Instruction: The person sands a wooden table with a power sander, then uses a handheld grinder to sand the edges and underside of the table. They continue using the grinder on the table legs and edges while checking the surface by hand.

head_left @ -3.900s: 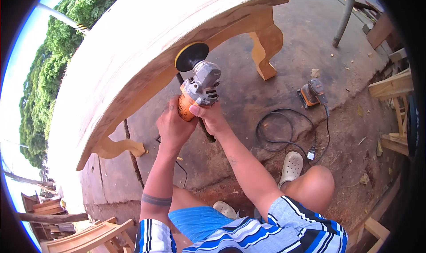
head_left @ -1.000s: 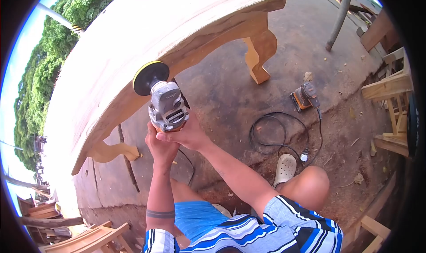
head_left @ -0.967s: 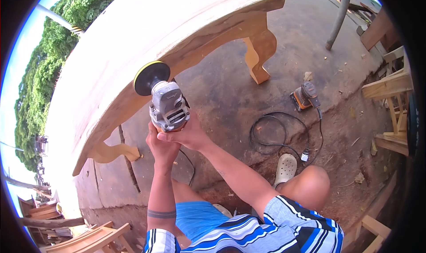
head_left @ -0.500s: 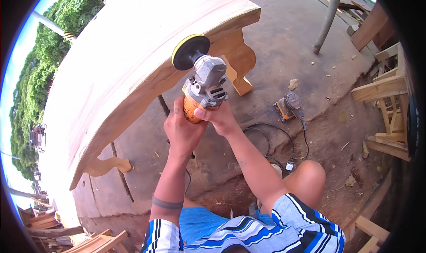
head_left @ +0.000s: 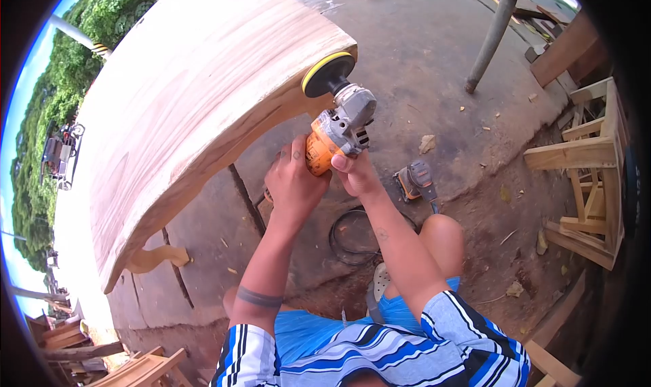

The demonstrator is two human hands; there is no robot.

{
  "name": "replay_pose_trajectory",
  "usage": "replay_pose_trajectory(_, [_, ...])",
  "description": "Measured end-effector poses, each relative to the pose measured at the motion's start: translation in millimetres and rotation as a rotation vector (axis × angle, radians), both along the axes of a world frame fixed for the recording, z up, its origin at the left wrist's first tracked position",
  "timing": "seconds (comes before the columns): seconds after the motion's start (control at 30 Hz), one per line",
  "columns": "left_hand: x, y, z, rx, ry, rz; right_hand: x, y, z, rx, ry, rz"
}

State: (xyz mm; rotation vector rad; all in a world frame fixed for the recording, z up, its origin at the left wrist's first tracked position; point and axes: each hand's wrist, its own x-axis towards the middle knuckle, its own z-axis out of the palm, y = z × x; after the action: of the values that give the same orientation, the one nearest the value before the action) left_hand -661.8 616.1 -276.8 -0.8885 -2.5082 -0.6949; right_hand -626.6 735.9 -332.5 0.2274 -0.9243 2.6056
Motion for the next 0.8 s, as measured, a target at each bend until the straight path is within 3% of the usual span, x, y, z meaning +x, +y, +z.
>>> replay_pose_trajectory(0.23, [8.6, -5.2, 5.8, 0.057, -0.062, 0.016, 7.6, -5.5, 9.8, -0.001, -0.08, 0.059])
replay_pose_trajectory(0.43, [19.9, -37.1, -13.7, 0.282, -0.063, 0.066, 12.0, -31.6, 28.7, 0.252, -0.101, 0.085])
replay_pose_trajectory(0.8, [23.0, 41.3, 4.6, 0.078, -0.166, 0.033, 22.7, 43.0, 20.4, 0.062, -0.105, 0.003])
